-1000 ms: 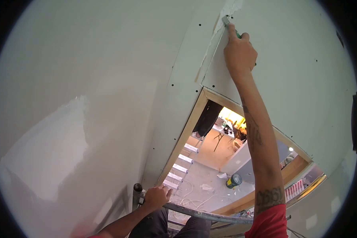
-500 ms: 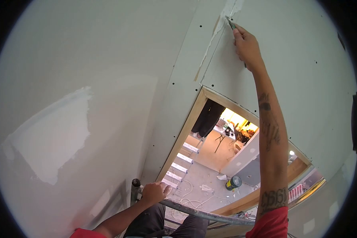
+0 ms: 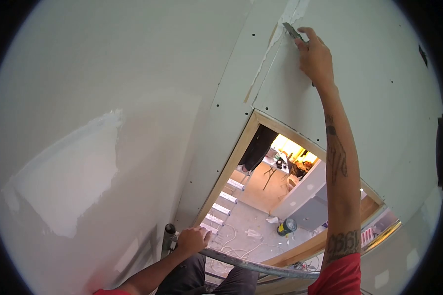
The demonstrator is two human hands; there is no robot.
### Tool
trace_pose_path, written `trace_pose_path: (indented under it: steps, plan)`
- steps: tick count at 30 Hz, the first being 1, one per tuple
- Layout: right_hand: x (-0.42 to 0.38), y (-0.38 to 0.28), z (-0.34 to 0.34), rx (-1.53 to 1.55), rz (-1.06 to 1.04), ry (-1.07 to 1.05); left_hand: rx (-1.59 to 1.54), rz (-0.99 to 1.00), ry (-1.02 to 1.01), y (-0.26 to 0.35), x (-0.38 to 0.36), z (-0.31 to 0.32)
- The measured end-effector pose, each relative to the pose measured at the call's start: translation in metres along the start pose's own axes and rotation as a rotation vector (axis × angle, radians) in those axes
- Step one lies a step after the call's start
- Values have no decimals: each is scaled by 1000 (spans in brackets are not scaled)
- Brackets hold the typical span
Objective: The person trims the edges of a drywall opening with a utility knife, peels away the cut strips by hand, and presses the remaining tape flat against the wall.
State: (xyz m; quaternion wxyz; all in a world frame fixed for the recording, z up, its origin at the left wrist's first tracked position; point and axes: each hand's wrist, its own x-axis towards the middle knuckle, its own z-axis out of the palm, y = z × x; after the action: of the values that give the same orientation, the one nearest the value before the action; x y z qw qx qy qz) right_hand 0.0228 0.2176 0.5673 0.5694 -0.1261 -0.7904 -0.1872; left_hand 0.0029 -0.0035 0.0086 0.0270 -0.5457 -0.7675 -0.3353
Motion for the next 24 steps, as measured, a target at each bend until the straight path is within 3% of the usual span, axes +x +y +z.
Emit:
trace_pose_path:
  steps: [2,9,18,20,22,24]
  plan:
    - [-1,-1,-1,-144,-1,-7,-6,4,-14,0,1,0]
    - [-7,8,13,-52,-59,133,9,1,8,-2,-1,5]
    - [-16,-11,10,3,55,222,-22,-18,34,0,3,2]
    - [-34,-21,17,149,106,151,-70,-27,177,1,3,7]
    - [-89,-59,18,271,152,-5,-361,-139,194,-2,34,4]
    - [-156,-91,26,467,97,-10,-608,-34,476,25,87,-54]
